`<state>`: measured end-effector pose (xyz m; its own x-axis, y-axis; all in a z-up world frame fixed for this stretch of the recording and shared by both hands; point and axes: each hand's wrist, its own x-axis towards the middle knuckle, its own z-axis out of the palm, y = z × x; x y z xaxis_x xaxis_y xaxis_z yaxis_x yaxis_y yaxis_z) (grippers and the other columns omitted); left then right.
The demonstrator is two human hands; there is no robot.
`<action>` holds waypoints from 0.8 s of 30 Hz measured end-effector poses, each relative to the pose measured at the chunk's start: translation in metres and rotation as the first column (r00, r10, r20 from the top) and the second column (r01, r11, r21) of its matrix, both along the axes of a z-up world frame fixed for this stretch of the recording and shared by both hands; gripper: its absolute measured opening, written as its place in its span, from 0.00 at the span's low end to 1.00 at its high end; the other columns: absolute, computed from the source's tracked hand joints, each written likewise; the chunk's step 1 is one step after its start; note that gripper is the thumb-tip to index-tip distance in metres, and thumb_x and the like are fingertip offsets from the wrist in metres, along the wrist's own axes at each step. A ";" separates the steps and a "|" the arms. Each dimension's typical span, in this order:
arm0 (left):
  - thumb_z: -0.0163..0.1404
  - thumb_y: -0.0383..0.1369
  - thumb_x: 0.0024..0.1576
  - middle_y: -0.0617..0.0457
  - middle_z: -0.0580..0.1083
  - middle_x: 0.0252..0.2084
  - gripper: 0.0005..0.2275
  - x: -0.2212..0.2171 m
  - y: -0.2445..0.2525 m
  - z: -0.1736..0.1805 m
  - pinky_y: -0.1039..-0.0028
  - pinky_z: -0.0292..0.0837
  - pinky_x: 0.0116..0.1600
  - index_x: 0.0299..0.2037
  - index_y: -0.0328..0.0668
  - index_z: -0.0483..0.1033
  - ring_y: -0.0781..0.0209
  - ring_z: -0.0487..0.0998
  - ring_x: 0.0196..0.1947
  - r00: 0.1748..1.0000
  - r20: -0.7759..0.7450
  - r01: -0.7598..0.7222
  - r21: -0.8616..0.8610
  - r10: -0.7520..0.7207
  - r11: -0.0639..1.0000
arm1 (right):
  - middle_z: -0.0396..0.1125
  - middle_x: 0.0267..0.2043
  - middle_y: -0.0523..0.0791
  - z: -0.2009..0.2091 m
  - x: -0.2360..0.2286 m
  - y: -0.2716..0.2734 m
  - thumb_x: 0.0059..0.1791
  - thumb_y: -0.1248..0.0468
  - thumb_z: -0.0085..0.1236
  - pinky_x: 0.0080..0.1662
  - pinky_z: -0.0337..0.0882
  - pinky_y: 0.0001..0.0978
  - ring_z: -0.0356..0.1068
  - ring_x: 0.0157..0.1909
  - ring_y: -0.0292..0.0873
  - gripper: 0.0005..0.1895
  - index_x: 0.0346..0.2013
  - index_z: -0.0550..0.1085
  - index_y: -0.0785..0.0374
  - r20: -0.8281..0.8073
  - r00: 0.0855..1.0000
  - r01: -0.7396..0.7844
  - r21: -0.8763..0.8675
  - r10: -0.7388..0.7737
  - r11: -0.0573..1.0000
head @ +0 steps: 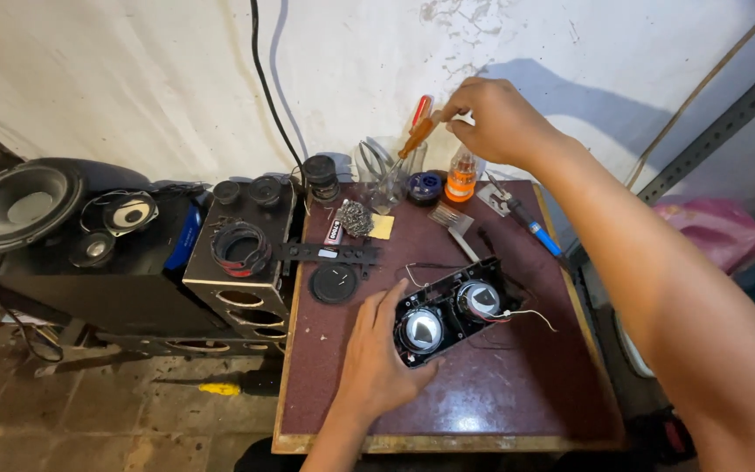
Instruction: The person works on a disassembled speaker unit containing two drivers, manipulating the internal wires and components. They use a screwdriver to adjust parts within the speaker housing and handle various tools and small parts on the workbench.
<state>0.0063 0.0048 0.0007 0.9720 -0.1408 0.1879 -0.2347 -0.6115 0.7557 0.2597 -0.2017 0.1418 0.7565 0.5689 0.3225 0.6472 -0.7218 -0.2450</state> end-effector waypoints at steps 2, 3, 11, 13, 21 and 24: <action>0.71 0.39 0.40 0.48 0.64 0.60 0.48 0.000 0.000 0.000 0.58 0.64 0.65 0.72 0.47 0.55 0.50 0.67 0.62 1.000 0.006 -0.002 -0.013 0.002 1.000 | 0.73 0.48 0.52 0.003 -0.014 -0.008 0.55 0.68 0.56 0.52 0.72 0.52 0.72 0.50 0.53 0.08 0.45 0.80 0.66 -0.046 0.999 0.026 0.041 -0.024 0.999; 0.71 0.39 0.40 0.48 0.64 0.60 0.48 0.000 0.001 -0.002 0.58 0.64 0.65 0.72 0.47 0.55 0.50 0.67 0.62 1.000 0.005 0.001 -0.011 -0.001 1.000 | 0.73 0.48 0.52 -0.001 -0.019 -0.018 0.55 0.68 0.56 0.52 0.72 0.52 0.72 0.50 0.53 0.08 0.45 0.80 0.66 -0.048 0.998 0.029 0.043 -0.027 0.999; 0.64 0.45 0.41 0.40 0.68 0.59 0.44 0.008 0.001 -0.019 0.60 0.62 0.65 0.69 0.36 0.60 0.44 0.69 0.59 0.960 0.280 0.016 -0.020 -0.010 1.000 | 0.75 0.42 0.44 -0.055 -0.107 -0.133 0.54 0.67 0.61 0.48 0.68 0.30 0.72 0.44 0.38 0.04 0.42 0.80 0.63 -0.011 0.989 0.142 0.379 -0.149 0.914; 0.66 0.44 0.40 0.41 0.69 0.59 0.45 0.008 0.000 -0.021 0.60 0.62 0.65 0.69 0.36 0.59 0.44 0.69 0.59 0.963 0.268 0.019 0.000 -0.018 1.000 | 0.76 0.44 0.43 -0.087 -0.142 -0.164 0.53 0.65 0.60 0.51 0.68 0.27 0.72 0.46 0.36 0.07 0.44 0.81 0.61 -0.193 0.940 0.338 0.446 -0.280 0.828; 0.65 0.47 0.36 0.38 0.70 0.61 0.48 0.014 -0.007 -0.040 0.60 0.61 0.67 0.69 0.33 0.62 0.42 0.71 0.60 0.933 0.359 -0.043 0.117 -0.001 0.992 | 0.80 0.48 0.40 -0.341 -0.250 -0.261 0.49 0.55 0.58 0.58 0.67 0.29 0.76 0.52 0.36 0.14 0.44 0.84 0.55 -0.693 0.544 0.819 0.317 -0.473 0.478; 0.66 0.48 0.29 0.35 0.74 0.50 0.54 0.029 -0.008 -0.049 0.60 0.71 0.58 0.67 0.20 0.63 0.42 0.78 0.50 0.901 0.433 -0.055 0.118 -0.001 0.991 | 0.77 0.25 0.40 -0.452 -0.266 -0.277 0.53 0.58 0.52 0.35 0.68 0.29 0.70 0.28 0.34 0.15 0.35 0.86 0.56 -0.818 0.535 0.731 0.322 -0.212 0.602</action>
